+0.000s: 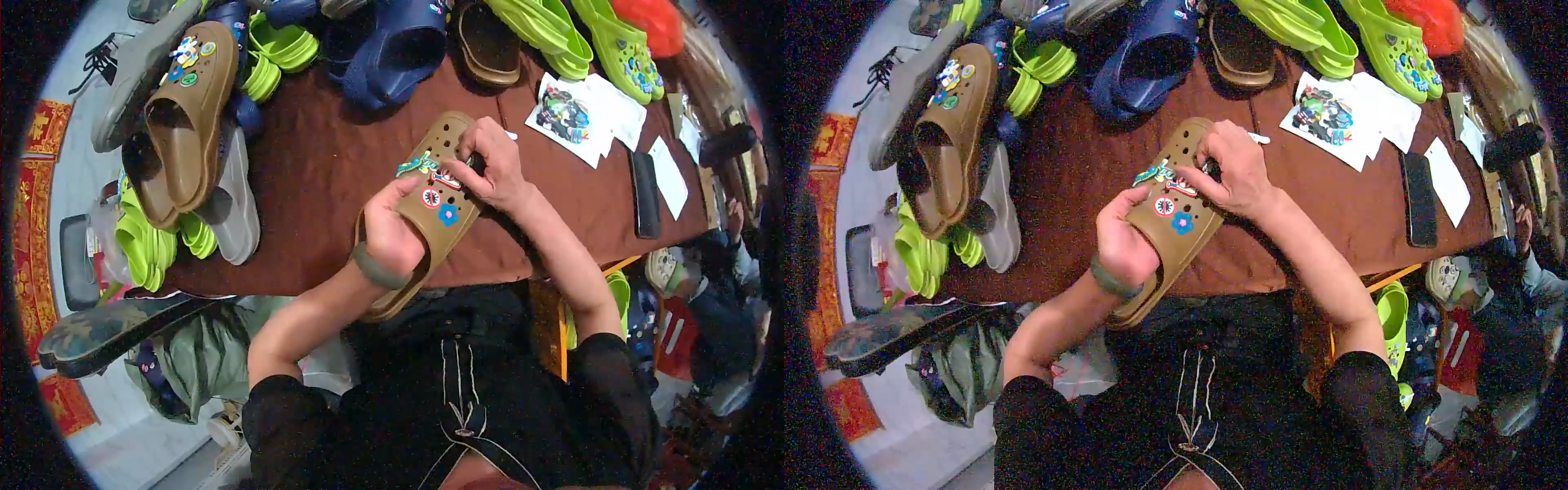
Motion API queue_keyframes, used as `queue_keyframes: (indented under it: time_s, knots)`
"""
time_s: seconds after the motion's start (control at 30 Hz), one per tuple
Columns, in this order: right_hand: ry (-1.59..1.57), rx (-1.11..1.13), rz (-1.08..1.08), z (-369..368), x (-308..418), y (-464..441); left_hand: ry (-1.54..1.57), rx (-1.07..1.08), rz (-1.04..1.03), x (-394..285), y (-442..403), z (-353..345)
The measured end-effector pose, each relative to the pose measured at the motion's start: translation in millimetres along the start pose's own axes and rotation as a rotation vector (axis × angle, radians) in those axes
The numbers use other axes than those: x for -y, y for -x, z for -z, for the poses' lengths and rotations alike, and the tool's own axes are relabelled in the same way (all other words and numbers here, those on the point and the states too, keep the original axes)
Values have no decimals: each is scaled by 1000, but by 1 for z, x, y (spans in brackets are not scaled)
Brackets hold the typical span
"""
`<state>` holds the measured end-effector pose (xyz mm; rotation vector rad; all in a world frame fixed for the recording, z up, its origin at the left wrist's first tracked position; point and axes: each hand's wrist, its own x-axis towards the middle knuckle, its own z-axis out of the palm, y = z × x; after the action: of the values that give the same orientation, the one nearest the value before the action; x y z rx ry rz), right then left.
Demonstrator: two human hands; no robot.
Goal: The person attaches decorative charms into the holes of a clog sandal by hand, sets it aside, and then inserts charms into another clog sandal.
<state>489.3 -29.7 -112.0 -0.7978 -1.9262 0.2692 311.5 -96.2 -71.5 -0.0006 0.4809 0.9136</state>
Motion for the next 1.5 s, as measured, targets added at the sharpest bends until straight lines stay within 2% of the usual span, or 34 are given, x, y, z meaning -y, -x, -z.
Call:
queue_keyframes:
  time_s: [0.07,0.27,0.47,0.57,0.63,0.67,0.73,0.77,0.87,0.97,1.0,1.1,1.23,1.5]
  knots:
    - [-15,-18,38,-2,-5,0,-39,-66,-38,2,1,-4]
    - [-21,-49,60,-3,-6,-6,-62,-34,-34,2,-2,5]
    - [-35,-121,91,-1,0,4,-75,-108,-39,-1,-2,4]
    - [-122,-228,-81,-2,-9,4,-129,-64,20,-11,-1,9]
    - [-225,-292,-282,3,-13,0,-162,-160,-41,-17,-2,9]
    - [-215,-286,-432,11,-13,0,-177,-208,-71,-20,-2,9]
    - [-311,-226,-682,23,-23,2,-201,-156,-81,-25,-1,9]
    - [-262,-152,-702,29,-26,1,-202,-124,-71,-28,-1,10]
    - [-149,-113,-594,26,-52,10,-201,-96,-73,-29,-2,15]
    - [-253,68,-241,37,-24,-8,-214,-83,-80,-25,-2,13]
    - [-332,257,-254,43,-17,-11,-209,-63,-80,-22,-2,11]
    - [-238,479,-132,34,-9,-11,-163,-15,-57,-19,-1,10]
    - [-275,389,-181,28,-6,-9,-112,2,-56,-19,2,7]
    - [-135,210,-18,8,-3,-5,-132,26,-85,-23,-2,18]
